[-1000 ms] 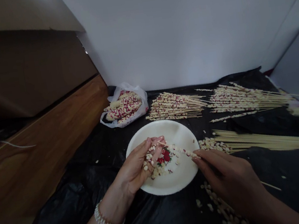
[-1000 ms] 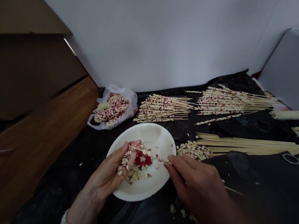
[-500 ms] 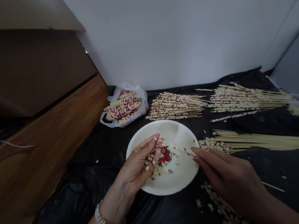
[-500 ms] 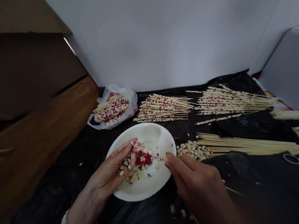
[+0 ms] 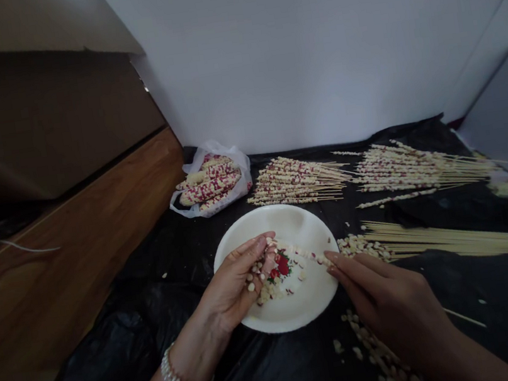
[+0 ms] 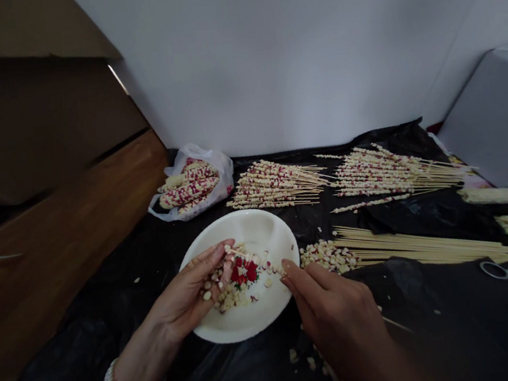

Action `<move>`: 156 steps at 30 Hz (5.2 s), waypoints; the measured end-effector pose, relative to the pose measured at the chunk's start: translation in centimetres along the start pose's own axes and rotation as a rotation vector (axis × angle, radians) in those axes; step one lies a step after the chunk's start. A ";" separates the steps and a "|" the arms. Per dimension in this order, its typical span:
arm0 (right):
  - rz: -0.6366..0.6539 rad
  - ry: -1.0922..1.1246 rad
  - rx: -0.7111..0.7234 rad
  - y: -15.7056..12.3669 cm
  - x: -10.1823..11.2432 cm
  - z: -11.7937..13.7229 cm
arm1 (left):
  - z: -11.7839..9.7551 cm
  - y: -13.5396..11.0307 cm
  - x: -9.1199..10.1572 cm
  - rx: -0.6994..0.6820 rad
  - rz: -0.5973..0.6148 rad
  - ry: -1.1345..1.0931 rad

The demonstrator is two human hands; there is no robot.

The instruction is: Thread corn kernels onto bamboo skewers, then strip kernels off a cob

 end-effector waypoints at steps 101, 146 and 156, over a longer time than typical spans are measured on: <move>-0.039 -0.095 0.037 0.8 0.7 -0.5 | -0.4 1.1 -0.5 -0.026 0.034 0.180; -0.024 -0.025 0.018 0.3 0.1 -0.1 | 0.5 1.1 -1.0 -0.023 -0.103 -0.003; -0.051 -0.011 0.031 0.6 0.4 0.1 | 1.5 1.1 -1.6 0.054 0.000 0.104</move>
Point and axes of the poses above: each hand's wrist, its own y-axis towards the middle knuckle, its own x-axis out of the back of the hand, z = x × y, the point moved 2 cm from there along y, towards the middle knuckle, and after that the axes turned 10 degrees about x, right-handed, at the moved point
